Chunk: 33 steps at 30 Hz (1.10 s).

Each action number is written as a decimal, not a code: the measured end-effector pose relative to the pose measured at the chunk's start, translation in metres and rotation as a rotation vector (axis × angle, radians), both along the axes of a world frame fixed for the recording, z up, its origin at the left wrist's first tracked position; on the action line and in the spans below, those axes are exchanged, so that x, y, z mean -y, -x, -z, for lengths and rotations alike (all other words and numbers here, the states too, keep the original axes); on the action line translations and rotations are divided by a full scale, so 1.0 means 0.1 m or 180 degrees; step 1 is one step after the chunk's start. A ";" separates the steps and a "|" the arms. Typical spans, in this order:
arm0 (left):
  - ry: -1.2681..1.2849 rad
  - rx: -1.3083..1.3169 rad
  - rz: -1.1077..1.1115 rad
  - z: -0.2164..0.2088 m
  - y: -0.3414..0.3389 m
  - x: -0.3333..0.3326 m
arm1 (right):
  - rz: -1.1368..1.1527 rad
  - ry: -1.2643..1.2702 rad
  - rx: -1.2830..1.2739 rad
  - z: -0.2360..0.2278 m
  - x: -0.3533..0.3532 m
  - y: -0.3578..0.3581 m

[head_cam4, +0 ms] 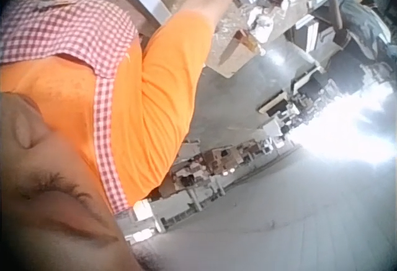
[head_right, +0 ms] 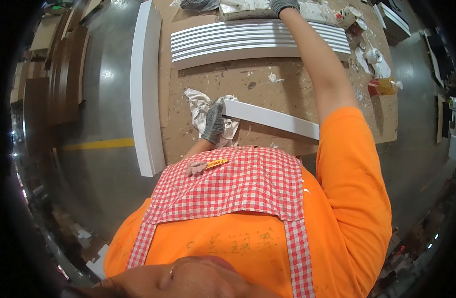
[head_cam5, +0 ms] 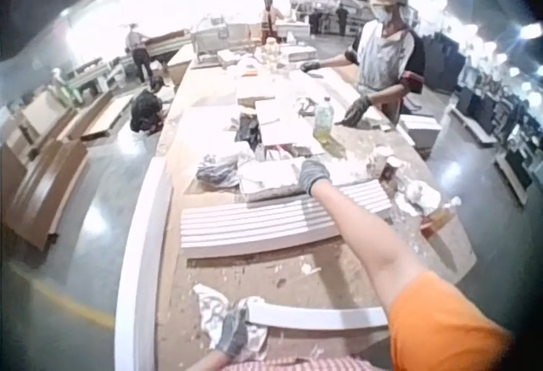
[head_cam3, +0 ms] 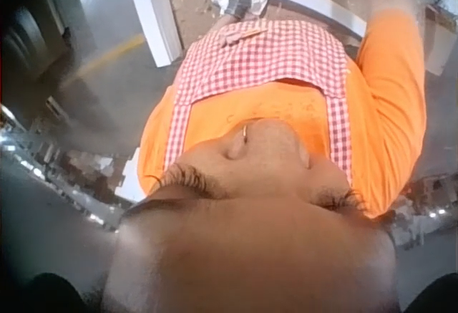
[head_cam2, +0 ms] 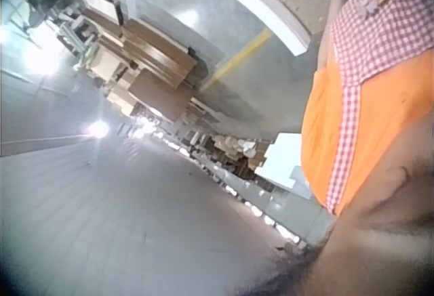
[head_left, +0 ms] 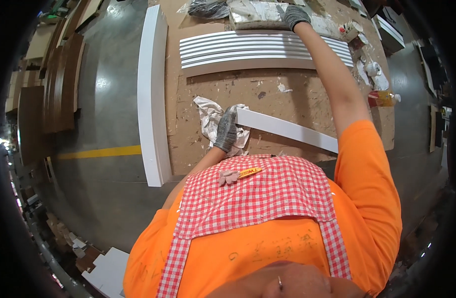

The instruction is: The person wipes long white planks with a cloth in a workshop setting. They handle the planks one at a time, wiping the surfaces and edges, then placing them back on the workbench or stacking them.

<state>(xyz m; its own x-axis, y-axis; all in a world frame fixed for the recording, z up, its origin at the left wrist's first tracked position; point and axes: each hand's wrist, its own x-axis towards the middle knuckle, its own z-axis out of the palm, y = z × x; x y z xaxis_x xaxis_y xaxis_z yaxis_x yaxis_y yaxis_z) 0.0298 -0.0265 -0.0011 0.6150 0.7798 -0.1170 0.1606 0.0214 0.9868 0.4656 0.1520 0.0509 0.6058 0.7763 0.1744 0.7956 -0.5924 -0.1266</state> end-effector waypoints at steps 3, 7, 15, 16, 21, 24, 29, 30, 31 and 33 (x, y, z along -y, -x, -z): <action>-0.0034 -0.0176 0.0102 -0.11 -0.03 -0.02 | -0.0051 0.0296 -0.0126 0.02 0.04 -0.09; 0.0520 0.0086 0.0042 0.03 -0.06 -0.07 | -0.0005 -0.0003 0.0209 0.30 -0.02 -0.21; -0.1617 -0.0335 0.1006 -0.08 -0.30 -0.07 | -0.0518 0.0130 0.0964 0.61 1.03 -0.89; -0.2224 -0.0822 0.0622 -0.04 0.09 -0.10 | -0.0942 -0.0152 0.0024 0.11 0.73 0.61; -0.0802 -0.0664 0.0471 0.06 -0.02 -0.10 | -0.0688 -0.1175 -0.2777 -0.48 2.57 2.45; 0.0038 -0.0399 0.0302 0.18 -0.07 -0.13 | 0.0319 -0.1186 -0.2853 -0.16 3.14 3.05; 0.0033 -0.0330 0.0090 0.22 -0.04 -0.17 | -0.0332 -0.0773 -0.1721 -0.03 3.26 3.18; -0.0201 -0.0422 0.0050 0.20 -0.07 -0.15 | -0.0309 -0.0760 -0.1727 -0.04 3.24 3.16; 0.0047 -0.0494 0.0053 0.18 -0.09 -0.13 | -0.0270 -0.0981 -0.1627 -0.04 3.21 3.15; -0.0203 -0.0629 0.0131 0.18 -0.10 -0.13 | -0.0037 -0.0690 -0.1618 -0.01 3.28 3.16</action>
<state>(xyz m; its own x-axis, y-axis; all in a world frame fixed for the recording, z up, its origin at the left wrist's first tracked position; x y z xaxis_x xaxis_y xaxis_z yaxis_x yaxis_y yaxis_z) 0.0398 -0.0138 -0.0186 0.6164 0.7642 -0.1899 0.3508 -0.0506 0.9351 0.1499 -0.1763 0.0515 0.6471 0.7622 0.0190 0.6089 -0.5016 -0.6146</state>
